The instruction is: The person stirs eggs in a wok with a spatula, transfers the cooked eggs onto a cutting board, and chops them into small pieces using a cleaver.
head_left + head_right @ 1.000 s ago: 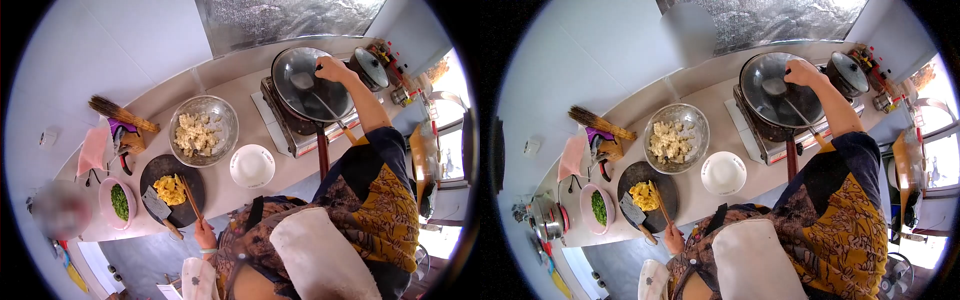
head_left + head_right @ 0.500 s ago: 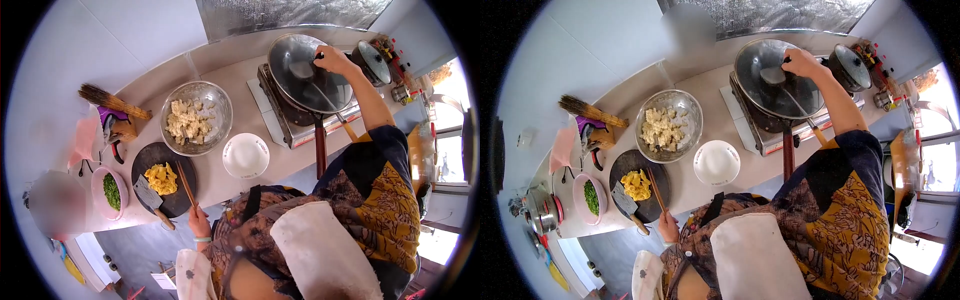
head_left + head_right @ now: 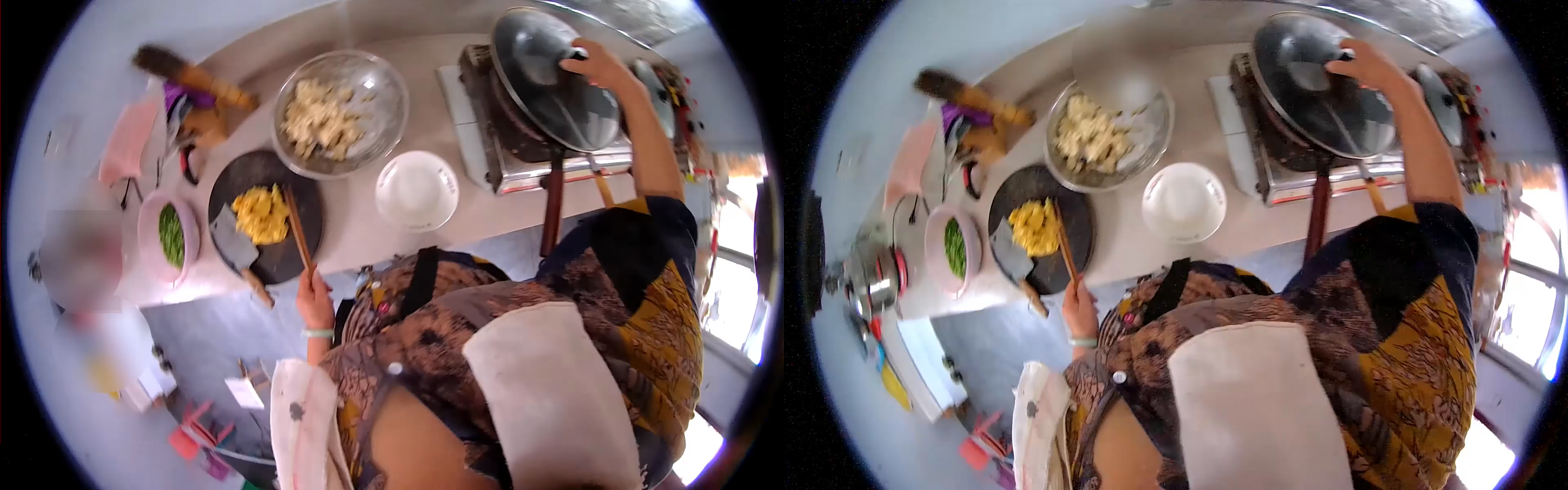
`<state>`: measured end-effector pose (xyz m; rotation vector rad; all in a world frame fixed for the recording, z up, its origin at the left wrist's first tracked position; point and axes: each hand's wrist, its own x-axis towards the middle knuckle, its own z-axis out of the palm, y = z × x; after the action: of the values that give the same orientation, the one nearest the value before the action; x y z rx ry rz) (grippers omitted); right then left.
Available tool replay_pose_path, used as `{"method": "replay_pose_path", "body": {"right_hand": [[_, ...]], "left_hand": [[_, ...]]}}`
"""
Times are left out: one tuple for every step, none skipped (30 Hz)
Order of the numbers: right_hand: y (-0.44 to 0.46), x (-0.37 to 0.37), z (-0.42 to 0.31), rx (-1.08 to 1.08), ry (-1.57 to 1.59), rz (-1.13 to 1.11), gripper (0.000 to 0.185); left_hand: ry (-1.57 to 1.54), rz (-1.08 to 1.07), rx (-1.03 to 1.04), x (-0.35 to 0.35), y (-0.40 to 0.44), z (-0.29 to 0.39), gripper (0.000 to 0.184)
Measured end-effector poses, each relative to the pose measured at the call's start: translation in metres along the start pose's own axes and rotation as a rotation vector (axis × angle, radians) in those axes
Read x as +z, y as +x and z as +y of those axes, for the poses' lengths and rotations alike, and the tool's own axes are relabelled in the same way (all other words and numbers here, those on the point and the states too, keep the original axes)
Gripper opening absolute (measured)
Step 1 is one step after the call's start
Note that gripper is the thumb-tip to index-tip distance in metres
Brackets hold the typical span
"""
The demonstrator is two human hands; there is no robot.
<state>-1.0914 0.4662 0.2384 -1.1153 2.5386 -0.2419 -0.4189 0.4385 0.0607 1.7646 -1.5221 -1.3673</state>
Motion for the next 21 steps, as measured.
{"method": "replay_pose_path", "body": {"right_hand": [[-0.013, -0.009, -0.021, 0.057, -0.031, -0.075, 0.083], [0.000, -0.002, 0.005, -0.089, -0.190, 0.108, 0.084], [0.008, 0.001, 0.014, -0.103, -0.261, 0.143, 0.082], [0.015, -0.001, 0.016, -0.120, -0.334, 0.186, 0.080], [0.014, -0.003, 0.013, -0.135, -0.305, 0.185, 0.076], [0.009, -0.005, 0.006, -0.159, -0.275, 0.183, 0.072], [0.015, -0.006, 0.013, -0.195, -0.300, 0.196, 0.069], [0.022, -0.004, 0.017, -0.237, -0.317, 0.209, 0.066], [0.013, -0.006, 0.006, -0.225, -0.366, 0.259, 0.062], [-0.004, -0.007, -0.018, -0.187, -0.407, 0.294, 0.058], [-0.022, -0.010, -0.037, -0.139, -0.451, 0.329, 0.054], [-0.033, -0.012, -0.046, -0.127, -0.475, 0.339, 0.054], [-0.044, -0.013, -0.053, -0.105, -0.504, 0.350, 0.054], [-0.052, -0.014, -0.056, -0.111, -0.501, 0.340, 0.053], [-0.060, -0.015, -0.059, -0.113, -0.501, 0.332, 0.052], [-0.069, -0.016, -0.062, -0.111, -0.502, 0.323, 0.052], [-0.083, -0.012, -0.072, -0.122, -0.466, 0.303, 0.051], [-0.097, -0.006, -0.085, -0.132, -0.429, 0.284, 0.050], [-0.113, 0.003, -0.103, -0.140, -0.391, 0.267, 0.050], [-0.134, 0.013, -0.130, -0.163, -0.349, 0.259, 0.046], [-0.149, 0.028, -0.157, -0.192, -0.258, 0.225, 0.044]], "left_hand": [[0.000, -0.003, -0.007, -0.001, -0.003, 0.006, 0.030], [-0.026, 0.010, -0.009, -0.002, -0.003, 0.002, 0.030], [-0.050, 0.020, -0.008, -0.004, -0.001, 0.000, 0.030], [-0.033, 0.025, -0.013, -0.006, -0.002, 0.001, 0.030], [-0.011, 0.020, 0.013, -0.007, -0.003, -0.001, 0.030], [0.010, 0.023, 0.037, -0.009, -0.003, -0.004, 0.030], [0.032, 0.040, 0.060, -0.013, -0.002, -0.007, 0.030], [0.029, 0.049, 0.046, -0.016, -0.001, -0.016, 0.030], [0.025, 0.058, 0.034, -0.018, -0.001, -0.022, 0.029], [0.012, 0.063, 0.008, -0.021, -0.002, -0.017, 0.029], [0.004, 0.064, -0.020, -0.024, -0.001, -0.016, 0.028], [-0.001, 0.072, -0.012, -0.029, -0.001, -0.012, 0.028], [-0.007, 0.068, -0.002, -0.032, 0.000, -0.005, 0.028], [-0.061, 0.070, 0.028, -0.036, 0.000, 0.002, 0.027], [-0.077, 0.062, 0.018, -0.041, 0.003, 0.003, 0.027], [-0.092, 0.050, 0.009, -0.046, 0.006, 0.002, 0.027], [-0.107, 0.036, 0.003, -0.053, 0.011, 0.000, 0.027], [-0.091, 0.012, 0.013, -0.060, 0.017, -0.005, 0.027], [-0.179, -0.028, -0.035, -0.067, 0.022, -0.006, 0.027], [-0.267, -0.071, -0.082, -0.074, 0.028, -0.006, 0.028], [-0.352, -0.118, -0.127, -0.082, 0.036, -0.007, 0.028]]}}
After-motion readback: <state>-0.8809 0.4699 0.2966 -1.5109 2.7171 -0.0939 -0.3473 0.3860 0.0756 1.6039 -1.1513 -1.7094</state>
